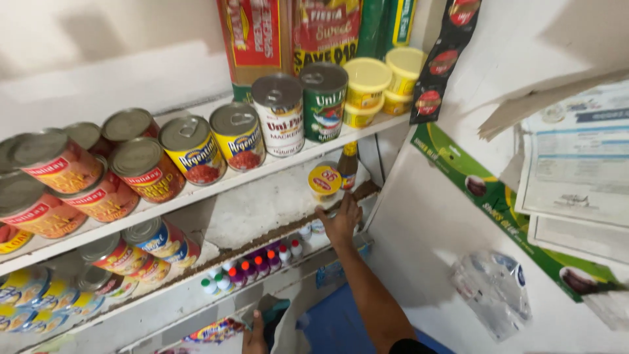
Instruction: The recorder is using a cloth to wipe down containers of instant noodles before placing them on the shelf.
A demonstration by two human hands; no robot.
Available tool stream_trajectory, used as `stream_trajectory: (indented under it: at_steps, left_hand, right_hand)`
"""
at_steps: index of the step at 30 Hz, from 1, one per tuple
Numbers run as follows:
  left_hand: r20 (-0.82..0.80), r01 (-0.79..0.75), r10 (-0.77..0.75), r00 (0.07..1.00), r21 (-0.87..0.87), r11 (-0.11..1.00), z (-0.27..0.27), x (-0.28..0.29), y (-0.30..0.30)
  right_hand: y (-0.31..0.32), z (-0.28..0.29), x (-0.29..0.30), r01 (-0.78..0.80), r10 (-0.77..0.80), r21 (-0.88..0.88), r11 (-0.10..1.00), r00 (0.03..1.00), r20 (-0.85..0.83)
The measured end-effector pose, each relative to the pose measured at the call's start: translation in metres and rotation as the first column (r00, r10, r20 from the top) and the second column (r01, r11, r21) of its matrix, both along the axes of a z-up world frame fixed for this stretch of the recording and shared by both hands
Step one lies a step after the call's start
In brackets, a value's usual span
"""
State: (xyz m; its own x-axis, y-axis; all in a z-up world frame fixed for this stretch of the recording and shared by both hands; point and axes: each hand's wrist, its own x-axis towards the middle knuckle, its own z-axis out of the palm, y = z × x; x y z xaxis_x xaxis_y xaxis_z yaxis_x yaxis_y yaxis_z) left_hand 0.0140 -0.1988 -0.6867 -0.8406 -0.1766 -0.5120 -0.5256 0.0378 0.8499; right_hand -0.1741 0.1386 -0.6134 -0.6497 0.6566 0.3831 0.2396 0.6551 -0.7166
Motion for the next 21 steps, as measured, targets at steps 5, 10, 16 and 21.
stream_trajectory:
  at_steps: [5,10,16,21]
  left_hand:
    - [0.109,0.007,0.0,0.994,-0.065,0.998,0.047,-0.004,0.013]
    - [0.001,0.198,-0.199,0.98,0.048,0.979,0.109,0.003,0.029]
    - [0.157,0.291,-0.28,0.947,-0.054,0.955,0.186,0.007,0.075]
    - [0.243,0.533,-0.501,0.831,-0.086,0.842,0.16,0.002,0.08]
  right_hand:
    - [-0.03,-0.005,0.07,-0.113,0.127,0.143,0.983,0.987,-0.096]
    - [-0.072,-0.027,0.147,-0.185,0.19,0.042,0.982,0.966,-0.176]
    - [-0.111,0.006,0.225,-0.294,0.251,-0.418,0.86,0.955,-0.157]
    - [-0.127,0.013,0.276,-0.203,0.222,-0.6,0.774,0.974,-0.043]
